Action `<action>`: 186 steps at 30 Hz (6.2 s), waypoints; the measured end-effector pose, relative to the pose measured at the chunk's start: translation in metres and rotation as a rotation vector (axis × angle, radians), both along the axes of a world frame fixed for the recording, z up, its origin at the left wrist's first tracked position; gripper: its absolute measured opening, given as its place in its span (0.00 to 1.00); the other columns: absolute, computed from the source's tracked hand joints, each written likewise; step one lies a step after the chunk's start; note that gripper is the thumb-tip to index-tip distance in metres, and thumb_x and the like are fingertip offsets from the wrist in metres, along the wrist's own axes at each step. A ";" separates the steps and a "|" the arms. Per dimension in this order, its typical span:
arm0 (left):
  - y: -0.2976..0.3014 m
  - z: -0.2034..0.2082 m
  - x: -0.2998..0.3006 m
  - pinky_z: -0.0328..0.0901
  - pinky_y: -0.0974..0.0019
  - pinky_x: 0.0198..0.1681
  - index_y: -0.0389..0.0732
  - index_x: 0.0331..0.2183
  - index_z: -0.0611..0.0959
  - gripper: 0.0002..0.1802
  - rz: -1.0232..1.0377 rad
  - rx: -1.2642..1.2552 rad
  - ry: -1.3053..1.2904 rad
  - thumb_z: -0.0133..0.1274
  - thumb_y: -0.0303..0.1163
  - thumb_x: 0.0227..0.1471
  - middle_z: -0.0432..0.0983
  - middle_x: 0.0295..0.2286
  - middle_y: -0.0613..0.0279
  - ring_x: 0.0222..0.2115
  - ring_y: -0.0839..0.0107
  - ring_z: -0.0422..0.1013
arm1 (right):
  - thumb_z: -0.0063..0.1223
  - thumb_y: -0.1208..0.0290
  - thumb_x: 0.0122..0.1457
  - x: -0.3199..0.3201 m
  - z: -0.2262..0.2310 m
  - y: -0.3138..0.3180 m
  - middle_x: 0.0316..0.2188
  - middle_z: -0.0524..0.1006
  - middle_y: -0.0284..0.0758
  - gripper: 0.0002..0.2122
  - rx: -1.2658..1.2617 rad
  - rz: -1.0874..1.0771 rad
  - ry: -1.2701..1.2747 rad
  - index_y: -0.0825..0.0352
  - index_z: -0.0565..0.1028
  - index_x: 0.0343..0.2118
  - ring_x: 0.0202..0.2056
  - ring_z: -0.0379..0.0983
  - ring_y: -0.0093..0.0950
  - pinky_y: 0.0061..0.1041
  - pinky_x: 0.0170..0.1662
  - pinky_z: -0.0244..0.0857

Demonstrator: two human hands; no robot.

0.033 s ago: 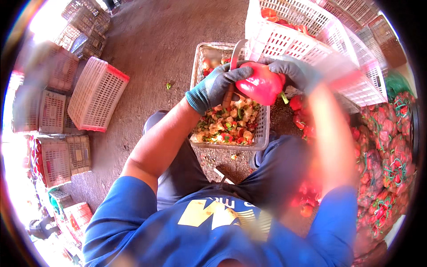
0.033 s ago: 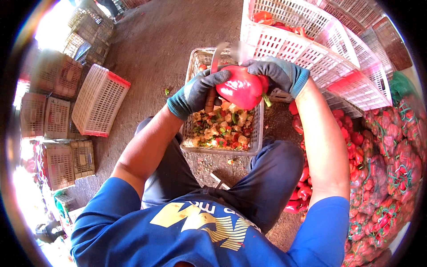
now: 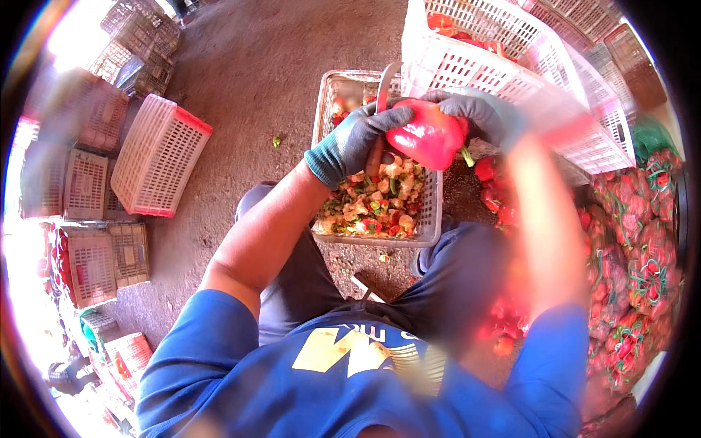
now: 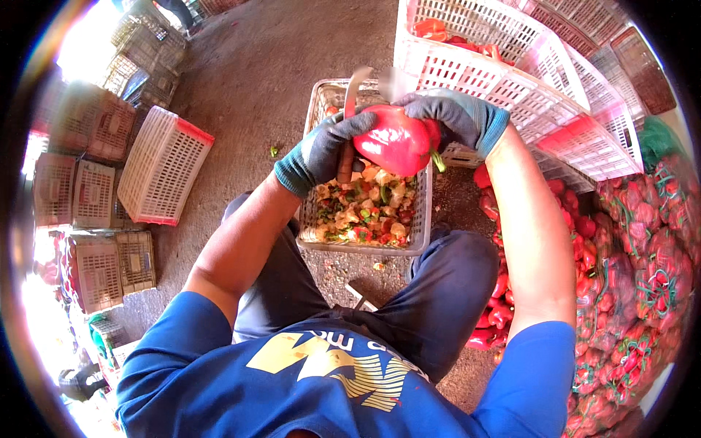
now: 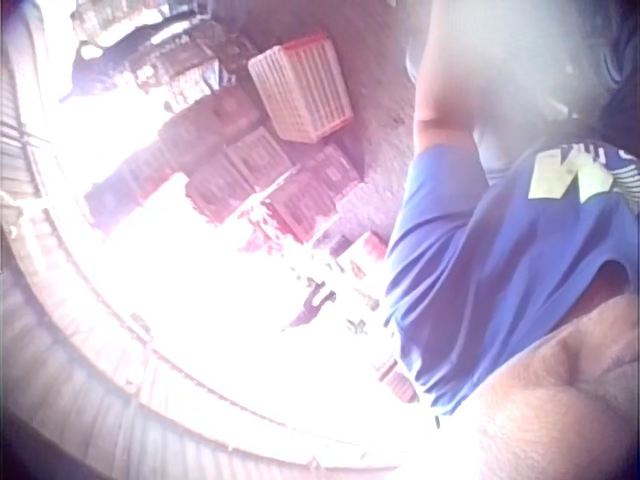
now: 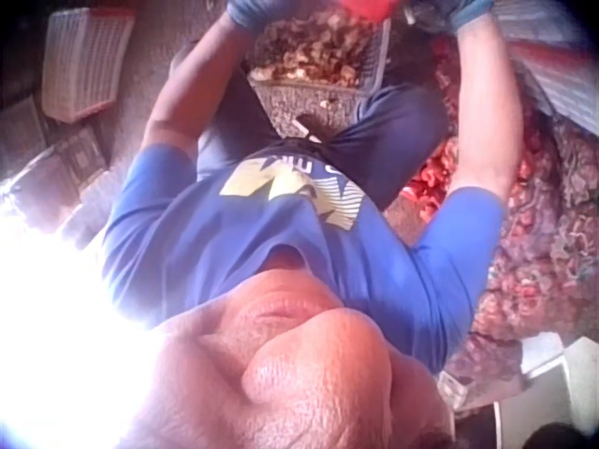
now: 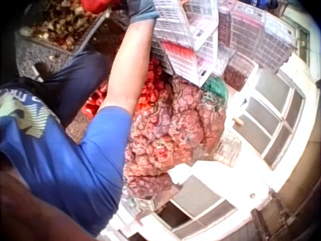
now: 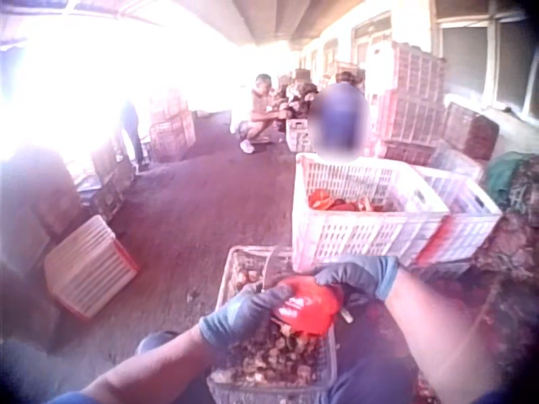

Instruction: The person cuts red peppers using a knife, removes the stems, and places the cut pieces into a bin while sitting among crates of produce.

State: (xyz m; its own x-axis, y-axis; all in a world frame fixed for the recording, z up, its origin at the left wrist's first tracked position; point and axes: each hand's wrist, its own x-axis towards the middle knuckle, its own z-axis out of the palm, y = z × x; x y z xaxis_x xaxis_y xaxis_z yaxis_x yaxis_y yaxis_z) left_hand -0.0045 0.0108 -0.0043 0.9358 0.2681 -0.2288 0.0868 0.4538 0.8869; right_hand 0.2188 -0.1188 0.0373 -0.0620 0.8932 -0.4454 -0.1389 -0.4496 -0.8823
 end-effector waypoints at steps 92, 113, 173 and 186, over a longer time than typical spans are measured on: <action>-0.022 -0.018 0.001 0.74 0.59 0.35 0.44 0.48 0.83 0.22 0.170 1.430 -0.234 0.64 0.36 0.50 0.82 0.33 0.48 0.33 0.51 0.80 | 0.52 0.52 0.64 -0.083 -0.052 -0.068 0.50 0.77 0.47 0.28 0.474 -0.447 0.766 0.75 0.71 0.55 0.49 0.77 0.41 0.42 0.56 0.71; -0.011 -0.014 0.005 0.74 0.60 0.37 0.44 0.50 0.83 0.26 0.068 1.512 -0.277 0.64 0.37 0.47 0.83 0.35 0.51 0.35 0.52 0.81 | 0.48 0.50 0.66 -0.101 -0.056 -0.073 0.48 0.77 0.44 0.24 0.326 -0.473 0.803 0.68 0.72 0.52 0.44 0.78 0.43 0.40 0.43 0.76; -0.022 0.000 -0.002 0.65 0.77 0.27 0.39 0.58 0.76 0.35 0.044 0.407 0.031 0.61 0.50 0.57 0.81 0.36 0.66 0.25 0.81 0.71 | 0.70 0.55 0.53 -0.087 -0.044 -0.055 0.39 0.80 0.32 0.26 0.411 -0.807 -0.154 0.67 0.75 0.50 0.37 0.80 0.24 0.24 0.34 0.78; -0.030 -0.029 0.001 0.69 0.71 0.28 0.38 0.44 0.83 0.17 -0.248 0.922 0.058 0.57 0.41 0.62 0.80 0.25 0.66 0.26 0.84 0.73 | 0.67 0.55 0.59 -0.055 -0.080 -0.055 0.39 0.81 0.32 0.23 0.612 -1.001 -0.647 0.69 0.76 0.47 0.40 0.74 0.20 0.24 0.46 0.71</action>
